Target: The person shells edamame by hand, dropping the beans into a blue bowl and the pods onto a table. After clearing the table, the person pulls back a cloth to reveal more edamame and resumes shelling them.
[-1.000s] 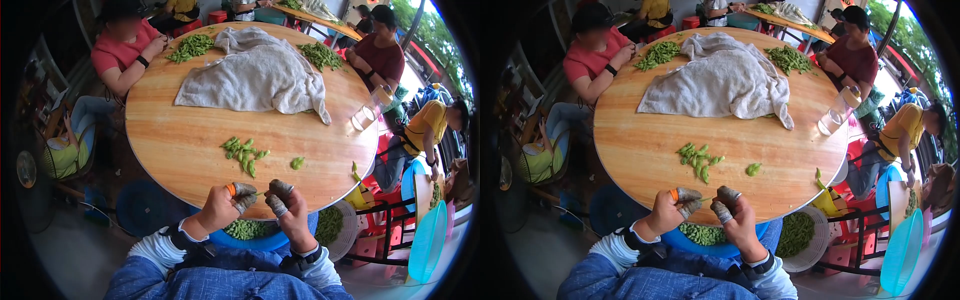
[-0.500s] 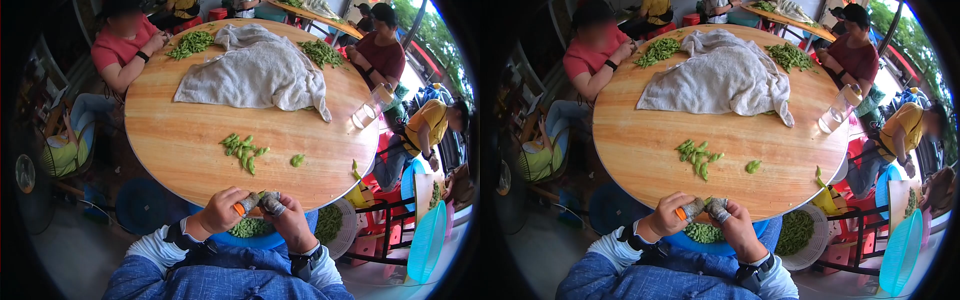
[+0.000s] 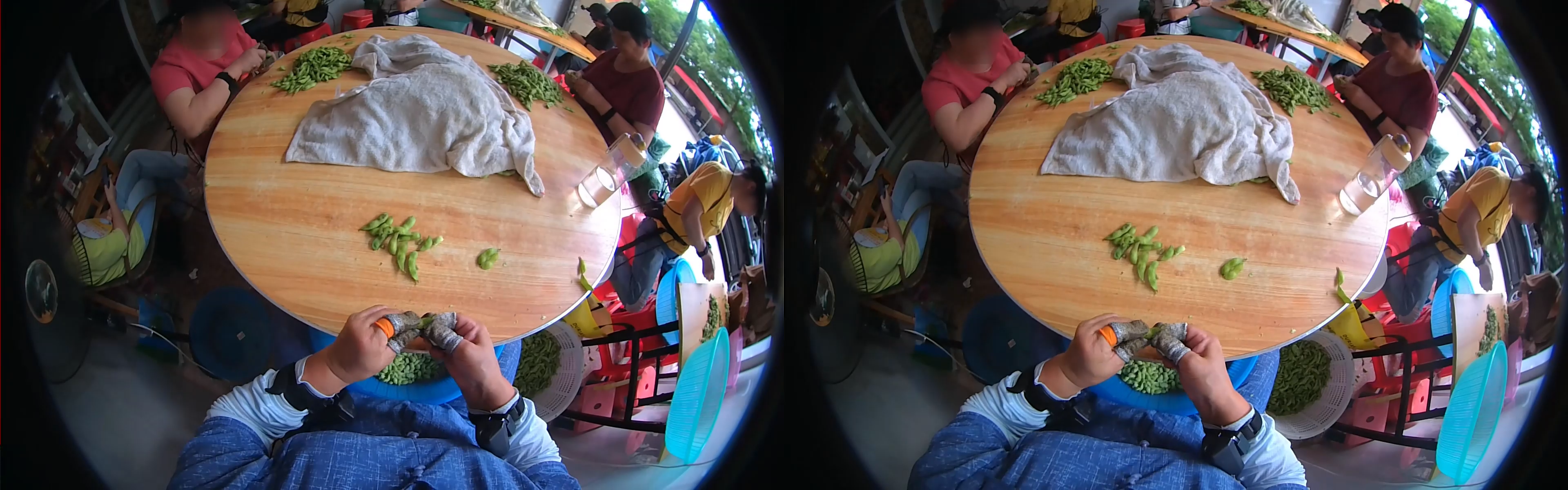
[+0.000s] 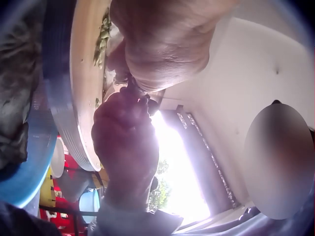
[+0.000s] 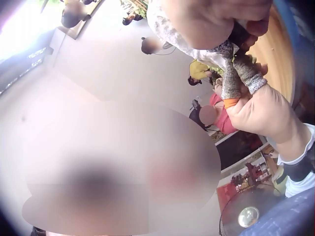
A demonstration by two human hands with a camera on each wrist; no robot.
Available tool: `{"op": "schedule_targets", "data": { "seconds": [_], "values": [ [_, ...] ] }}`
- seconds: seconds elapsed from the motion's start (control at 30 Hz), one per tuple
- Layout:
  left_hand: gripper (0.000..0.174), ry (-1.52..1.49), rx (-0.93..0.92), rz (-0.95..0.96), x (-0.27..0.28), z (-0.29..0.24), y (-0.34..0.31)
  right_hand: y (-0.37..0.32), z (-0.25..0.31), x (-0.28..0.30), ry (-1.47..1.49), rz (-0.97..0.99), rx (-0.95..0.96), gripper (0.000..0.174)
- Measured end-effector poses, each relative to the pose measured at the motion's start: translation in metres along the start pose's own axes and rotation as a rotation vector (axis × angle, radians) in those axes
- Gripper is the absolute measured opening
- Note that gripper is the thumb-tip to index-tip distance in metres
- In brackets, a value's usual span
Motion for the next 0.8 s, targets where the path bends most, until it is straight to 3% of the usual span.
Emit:
{"op": "schedule_targets", "data": {
  "seconds": [0.1, 0.4, 0.5, 0.6, 0.8],
  "values": [
    [0.017, -0.303, 0.292, 0.007, -0.005, 0.000, -0.006, 0.001, -0.001, -0.002, -0.011, 0.013, 0.044, 0.014],
    [0.012, -0.851, 0.678, -0.052, -0.015, 0.007, -0.007, 0.006, -0.006, 0.005, 0.034, 0.101, 0.128, 0.015],
    [0.010, -0.413, 0.448, -0.048, -0.005, -0.003, 0.001, 0.007, -0.004, 0.005, 0.042, 0.123, 0.116, 0.015],
    [0.013, -0.262, 0.269, -0.029, -0.002, -0.005, 0.003, -0.001, 0.006, -0.002, 0.022, 0.109, 0.084, 0.015],
    [0.019, -0.023, 0.089, -0.038, 0.004, -0.014, 0.009, -0.005, 0.004, 0.002, -0.024, 0.068, 0.065, 0.017]
  ]
}}
Point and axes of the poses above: each hand's wrist, its own y-axis towards the middle knuckle, its own x-axis out of the back of the hand, z = x × y, the point moved 2 cm from there along y, towards the middle knuckle
